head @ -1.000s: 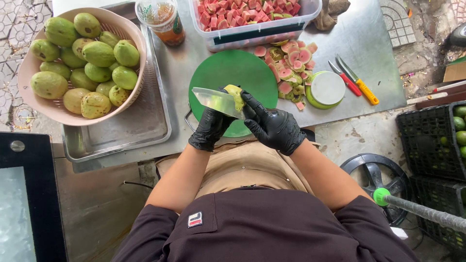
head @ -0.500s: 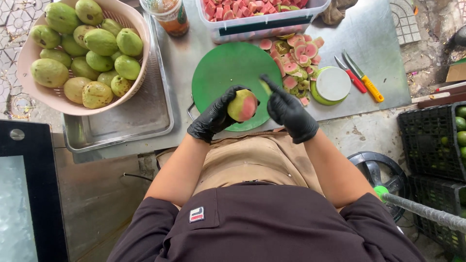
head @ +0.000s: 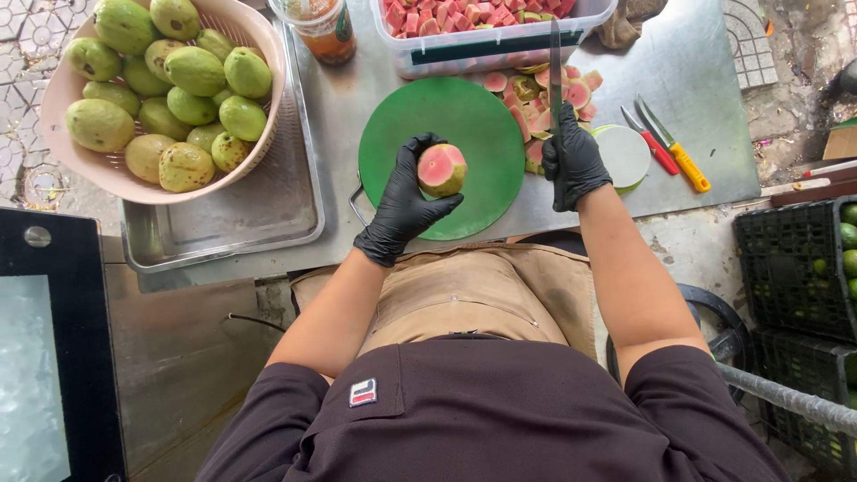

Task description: Cutting and dicing guavas on a prep table in a food stall.

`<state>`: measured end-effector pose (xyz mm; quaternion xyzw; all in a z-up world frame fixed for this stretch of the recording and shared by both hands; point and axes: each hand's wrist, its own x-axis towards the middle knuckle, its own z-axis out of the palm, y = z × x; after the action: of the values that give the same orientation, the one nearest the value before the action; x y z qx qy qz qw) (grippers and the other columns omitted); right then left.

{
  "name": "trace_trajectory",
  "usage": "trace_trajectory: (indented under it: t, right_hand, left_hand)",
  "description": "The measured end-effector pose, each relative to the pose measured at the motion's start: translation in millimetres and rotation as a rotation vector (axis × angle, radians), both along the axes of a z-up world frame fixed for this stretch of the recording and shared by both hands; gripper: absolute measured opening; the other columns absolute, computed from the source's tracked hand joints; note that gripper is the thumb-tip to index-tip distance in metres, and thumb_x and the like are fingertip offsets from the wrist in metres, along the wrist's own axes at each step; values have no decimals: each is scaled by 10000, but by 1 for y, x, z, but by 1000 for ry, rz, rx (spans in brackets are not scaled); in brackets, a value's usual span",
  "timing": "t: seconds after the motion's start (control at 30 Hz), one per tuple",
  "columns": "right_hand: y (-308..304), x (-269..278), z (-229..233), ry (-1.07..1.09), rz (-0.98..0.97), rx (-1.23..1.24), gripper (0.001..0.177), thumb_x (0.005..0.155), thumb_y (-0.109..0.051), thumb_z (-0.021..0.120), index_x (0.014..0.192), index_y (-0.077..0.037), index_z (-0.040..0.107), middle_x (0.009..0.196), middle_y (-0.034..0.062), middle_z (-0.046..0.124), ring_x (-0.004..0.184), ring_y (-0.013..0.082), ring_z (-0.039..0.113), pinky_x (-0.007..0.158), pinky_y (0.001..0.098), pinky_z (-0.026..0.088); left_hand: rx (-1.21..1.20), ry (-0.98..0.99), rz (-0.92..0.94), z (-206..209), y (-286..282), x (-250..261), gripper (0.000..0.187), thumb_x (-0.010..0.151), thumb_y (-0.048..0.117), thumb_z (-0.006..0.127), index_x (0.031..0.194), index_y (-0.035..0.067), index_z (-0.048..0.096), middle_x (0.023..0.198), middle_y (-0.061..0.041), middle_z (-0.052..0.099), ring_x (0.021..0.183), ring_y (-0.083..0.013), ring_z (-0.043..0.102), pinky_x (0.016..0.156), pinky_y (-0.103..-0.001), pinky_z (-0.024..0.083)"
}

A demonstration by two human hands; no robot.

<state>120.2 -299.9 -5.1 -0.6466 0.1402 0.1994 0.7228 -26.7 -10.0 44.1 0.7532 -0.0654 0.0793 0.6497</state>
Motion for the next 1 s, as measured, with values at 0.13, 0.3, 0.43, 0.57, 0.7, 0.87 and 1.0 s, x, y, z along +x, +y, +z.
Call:
trace_trajectory:
  t: [0.13, 0.3, 0.43, 0.57, 0.7, 0.87, 1.0]
  right_hand:
    - [1, 1, 6, 76, 10, 15, 528, 1014, -688, 550, 904, -172, 526, 550, -20, 439, 424, 122, 423, 398, 279, 342]
    - [0, -5, -2, -25, 83, 21, 390, 1001, -548, 581, 1257, -274, 474, 568, -28, 466, 427, 103, 420, 393, 273, 347]
    - [3, -24, -9, -105, 158, 10, 538, 980, -333, 660, 1431, -255, 378, 603, -17, 475, 432, 96, 419, 391, 279, 342]
    - [11, -53, -22, -130, 214, 31, 592, 939, -126, 643, 1453, -97, 349, 722, 22, 543, 481, 111, 471, 422, 290, 376]
    - [31, -85, 5, -93, 251, 84, 460, 1001, -147, 580, 1429, -89, 423, 805, 49, 630, 513, 117, 525, 451, 275, 414]
    - [34, -100, 1, -38, 304, 38, 386, 1070, -218, 524, 1432, -96, 471, 823, 49, 666, 517, 120, 561, 474, 271, 472]
    - [33, -113, 13, -142, 407, -86, 594, 1068, -205, 515, 1619, -216, 293, 799, 53, 644, 528, 97, 551, 498, 263, 502]
  left_hand:
    - [56, -1, 75, -10, 4, 2, 863, 731, 164, 934, 1419, 24, 432, 1329, -122, 583, 1260, -231, 593, 1105, -355, 488]
    - [133, 38, 154, -26, 8, 4, 820, 732, 199, 943, 1375, 31, 464, 1273, -131, 614, 1205, -255, 629, 1074, -361, 513]
    - [254, -44, 184, -51, 11, 6, 829, 732, 188, 929, 1391, 35, 451, 1289, -154, 583, 1225, -301, 605, 1086, -388, 490]
    - [455, -7, 205, -65, 13, 9, 847, 707, 219, 905, 1398, 48, 447, 1294, -186, 551, 1235, -379, 559, 1081, -433, 450]
    - [613, -7, 183, -70, 18, 10, 825, 748, 315, 882, 1391, 46, 441, 1298, -210, 548, 1229, -418, 526, 1060, -476, 402]
    - [370, 117, 75, -107, 36, 17, 698, 922, 304, 751, 1467, 22, 419, 1389, -225, 538, 1312, -383, 534, 1138, -439, 414]
    - [189, 254, 0, -87, 44, 14, 708, 915, 300, 750, 1459, -20, 429, 1387, -230, 553, 1299, -325, 560, 1114, -399, 439]
